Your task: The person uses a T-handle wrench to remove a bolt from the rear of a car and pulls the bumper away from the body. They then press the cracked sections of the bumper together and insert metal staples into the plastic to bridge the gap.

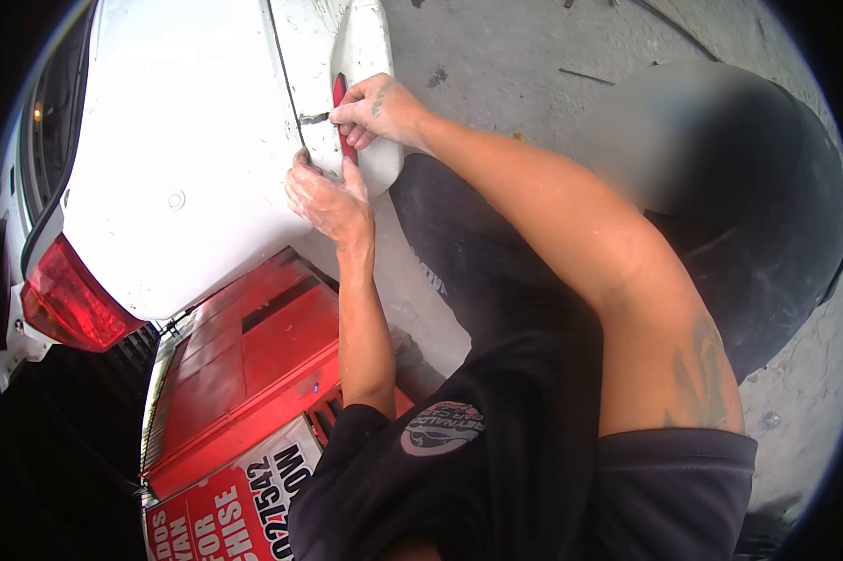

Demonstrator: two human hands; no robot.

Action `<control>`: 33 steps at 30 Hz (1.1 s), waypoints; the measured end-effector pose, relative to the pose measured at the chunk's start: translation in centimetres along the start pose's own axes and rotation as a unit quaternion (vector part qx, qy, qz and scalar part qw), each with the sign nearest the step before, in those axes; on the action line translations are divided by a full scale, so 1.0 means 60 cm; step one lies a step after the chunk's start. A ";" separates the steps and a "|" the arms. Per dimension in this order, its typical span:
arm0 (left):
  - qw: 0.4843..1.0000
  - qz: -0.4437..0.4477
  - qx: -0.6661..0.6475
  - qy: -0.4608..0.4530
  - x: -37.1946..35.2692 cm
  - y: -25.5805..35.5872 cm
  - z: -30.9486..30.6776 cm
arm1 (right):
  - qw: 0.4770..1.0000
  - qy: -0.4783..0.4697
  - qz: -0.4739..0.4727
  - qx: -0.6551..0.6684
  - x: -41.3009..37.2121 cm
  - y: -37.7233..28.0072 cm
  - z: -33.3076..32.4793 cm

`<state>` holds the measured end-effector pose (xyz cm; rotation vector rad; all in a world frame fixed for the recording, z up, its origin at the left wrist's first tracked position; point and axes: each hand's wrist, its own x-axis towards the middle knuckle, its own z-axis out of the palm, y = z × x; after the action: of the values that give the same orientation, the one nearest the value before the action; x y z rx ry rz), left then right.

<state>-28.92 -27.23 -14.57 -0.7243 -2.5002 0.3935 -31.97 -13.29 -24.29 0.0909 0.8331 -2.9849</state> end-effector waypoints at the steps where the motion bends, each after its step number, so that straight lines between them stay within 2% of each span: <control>1: 1.000 -0.002 0.001 -0.003 0.001 0.000 -0.001 | 1.000 0.000 0.000 0.001 0.000 -0.002 0.001; 6: 1.000 -0.003 -0.005 -0.004 0.002 0.004 -0.004 | 0.999 0.005 -0.008 -0.037 -0.004 -0.008 0.003; 17: 1.000 0.013 0.005 0.010 -0.006 -0.001 0.002 | 0.999 -0.009 0.025 -0.022 0.007 -0.015 -0.004; 26: 0.998 0.039 0.021 0.051 0.001 0.000 0.011 | 0.997 -0.034 0.038 -0.061 0.017 -0.025 -0.011; 33: 0.998 0.025 -0.031 0.045 0.014 0.002 0.006 | 0.995 -0.061 0.025 -0.080 0.021 -0.018 -0.017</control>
<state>-29.65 -26.71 -14.61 -0.8133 -2.4228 0.2963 -33.21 -11.89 -24.68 -0.0737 1.0353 -2.8317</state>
